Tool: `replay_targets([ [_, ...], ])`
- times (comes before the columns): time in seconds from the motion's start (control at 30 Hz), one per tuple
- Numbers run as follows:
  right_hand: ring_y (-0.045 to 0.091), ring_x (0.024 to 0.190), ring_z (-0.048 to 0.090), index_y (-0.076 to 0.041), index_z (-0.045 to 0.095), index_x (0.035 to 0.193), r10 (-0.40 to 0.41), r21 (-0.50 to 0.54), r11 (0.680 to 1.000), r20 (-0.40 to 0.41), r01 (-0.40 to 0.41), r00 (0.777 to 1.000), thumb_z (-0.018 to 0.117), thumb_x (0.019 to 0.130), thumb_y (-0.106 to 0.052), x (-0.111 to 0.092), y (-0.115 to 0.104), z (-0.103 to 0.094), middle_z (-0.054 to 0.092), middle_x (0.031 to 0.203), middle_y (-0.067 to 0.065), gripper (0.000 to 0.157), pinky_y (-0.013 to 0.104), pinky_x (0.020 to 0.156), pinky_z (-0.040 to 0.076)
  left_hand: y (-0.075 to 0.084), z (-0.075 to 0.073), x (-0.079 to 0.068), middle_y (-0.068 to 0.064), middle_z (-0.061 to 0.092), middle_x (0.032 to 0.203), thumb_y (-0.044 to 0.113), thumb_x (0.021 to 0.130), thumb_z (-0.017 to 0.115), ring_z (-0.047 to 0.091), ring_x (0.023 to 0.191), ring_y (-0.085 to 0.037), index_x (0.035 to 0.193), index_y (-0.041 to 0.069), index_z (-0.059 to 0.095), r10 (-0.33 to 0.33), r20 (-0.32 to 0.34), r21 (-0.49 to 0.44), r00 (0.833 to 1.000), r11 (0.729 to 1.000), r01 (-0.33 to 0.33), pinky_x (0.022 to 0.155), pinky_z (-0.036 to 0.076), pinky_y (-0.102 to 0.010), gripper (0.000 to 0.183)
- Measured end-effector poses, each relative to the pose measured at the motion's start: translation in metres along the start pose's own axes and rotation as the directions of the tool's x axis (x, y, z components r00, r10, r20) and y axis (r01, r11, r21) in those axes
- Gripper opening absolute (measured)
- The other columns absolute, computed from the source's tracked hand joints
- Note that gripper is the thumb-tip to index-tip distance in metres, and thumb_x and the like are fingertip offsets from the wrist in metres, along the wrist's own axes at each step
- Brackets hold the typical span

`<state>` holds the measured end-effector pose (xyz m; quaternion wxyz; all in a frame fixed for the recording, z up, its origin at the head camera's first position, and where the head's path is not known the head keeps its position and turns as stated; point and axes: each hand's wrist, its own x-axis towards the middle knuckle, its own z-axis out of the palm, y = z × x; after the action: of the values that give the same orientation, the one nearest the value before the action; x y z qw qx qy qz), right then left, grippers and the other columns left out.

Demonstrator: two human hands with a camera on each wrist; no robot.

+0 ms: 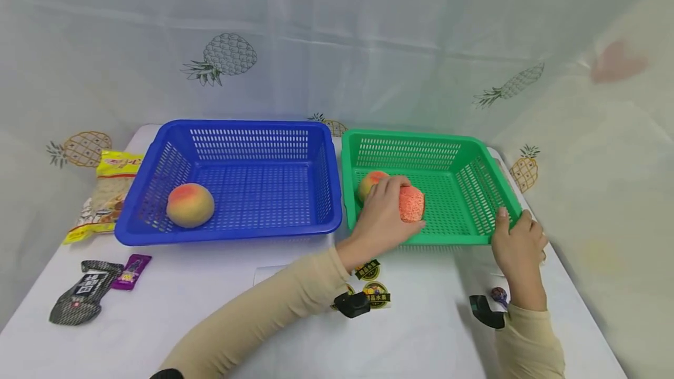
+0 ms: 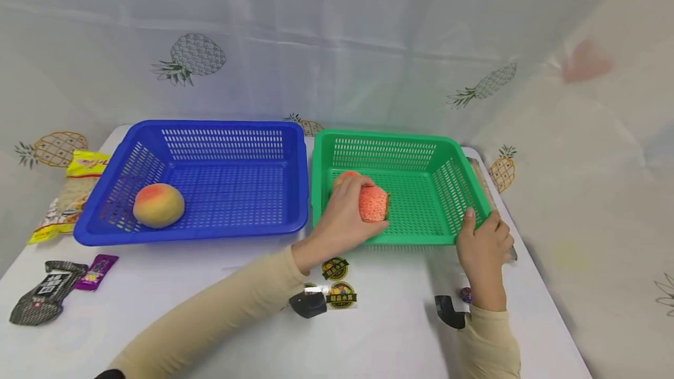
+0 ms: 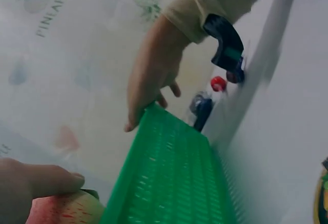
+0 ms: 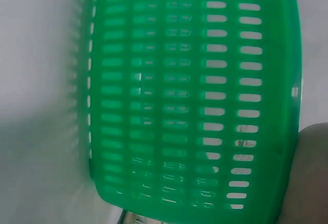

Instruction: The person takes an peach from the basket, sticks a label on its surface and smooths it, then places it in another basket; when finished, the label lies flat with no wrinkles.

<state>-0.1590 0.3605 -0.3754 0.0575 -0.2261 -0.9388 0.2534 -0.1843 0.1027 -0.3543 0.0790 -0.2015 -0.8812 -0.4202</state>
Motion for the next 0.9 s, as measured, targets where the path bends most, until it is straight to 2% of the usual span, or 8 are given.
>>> replay_targets([
  [0.1,0.052,0.122,0.005,0.006,-0.002,0.138,0.002,0.018,1.000,-0.004,-0.002,1.000,0.011,0.092,-0.051,0.000,0.000,0.001,0.005,0.136,0.038,0.075,0.068,0.084,0.011,0.005,0.017,0.011,-0.001,0.045,0.115,0.037,0.067,0.073,0.044,0.101,-0.015,0.123,0.017,0.041,0.014,0.083,0.076,0.996,0.997,-0.021,0.078,0.043,-0.028,0.068],
  [0.2,0.051,0.122,0.006,0.005,0.000,0.139,0.008,0.027,1.000,-0.009,-0.007,1.000,0.012,0.092,-0.051,0.000,-0.001,0.002,0.005,0.136,0.037,0.074,0.068,0.084,0.012,0.008,0.029,0.020,-0.003,0.044,0.117,0.040,0.070,0.071,0.045,0.100,-0.015,0.131,0.018,0.039,0.003,0.194,0.115,0.981,0.993,-0.025,0.079,0.043,-0.028,0.072],
  [0.37,0.051,0.122,0.008,0.005,0.002,0.139,0.021,0.028,0.999,-0.030,-0.020,0.999,0.014,0.092,-0.050,0.001,0.000,0.004,0.008,0.136,0.036,0.074,0.067,0.084,0.013,0.011,0.037,0.035,-0.006,0.044,0.120,0.044,0.070,0.070,0.051,0.093,-0.015,0.131,0.016,0.040,0.013,0.337,0.181,0.942,0.980,-0.078,0.073,0.046,-0.023,0.073],
  [0.53,0.050,0.122,0.009,0.004,0.003,0.139,0.029,0.027,0.999,-0.045,-0.028,0.999,0.015,0.092,-0.050,0.001,0.001,0.005,0.009,0.136,0.036,0.073,0.066,0.084,0.013,0.009,0.045,0.045,-0.009,0.044,0.120,0.044,0.070,0.071,0.056,0.086,-0.017,0.127,0.015,0.041,0.000,0.446,0.277,0.895,0.951,-0.138,0.067,0.047,-0.022,0.072],
  [0.7,0.050,0.122,0.009,0.004,0.005,0.139,0.020,0.025,1.000,-0.050,-0.019,0.999,0.015,0.092,-0.051,0.001,0.002,0.006,0.010,0.135,0.036,0.074,0.066,0.084,0.013,0.004,0.050,0.049,-0.010,0.042,0.124,0.035,0.073,0.071,0.057,0.091,-0.019,0.126,0.015,0.041,-0.035,0.517,0.293,0.855,0.946,-0.139,0.069,0.047,-0.024,0.065],
  [0.8,0.050,0.122,0.009,0.004,0.005,0.139,0.019,0.023,1.000,-0.050,-0.018,0.999,0.015,0.092,-0.051,0.001,0.002,0.005,0.010,0.135,0.036,0.074,0.066,0.084,0.013,0.000,0.052,0.050,-0.010,0.042,0.125,0.031,0.074,0.071,0.056,0.093,-0.020,0.128,0.014,0.040,-0.038,0.534,0.296,0.845,0.944,-0.144,0.072,0.047,-0.025,0.064],
  [0.9,0.051,0.122,0.009,0.004,0.004,0.139,0.017,0.023,1.000,-0.049,-0.016,0.999,0.016,0.092,-0.051,0.002,0.002,0.004,0.010,0.135,0.036,0.074,0.067,0.084,0.013,-0.004,0.052,0.051,-0.008,0.044,0.123,0.036,0.074,0.069,0.055,0.097,-0.019,0.129,0.015,0.040,-0.046,0.534,0.323,0.844,0.934,-0.153,0.074,0.047,-0.026,0.065],
])
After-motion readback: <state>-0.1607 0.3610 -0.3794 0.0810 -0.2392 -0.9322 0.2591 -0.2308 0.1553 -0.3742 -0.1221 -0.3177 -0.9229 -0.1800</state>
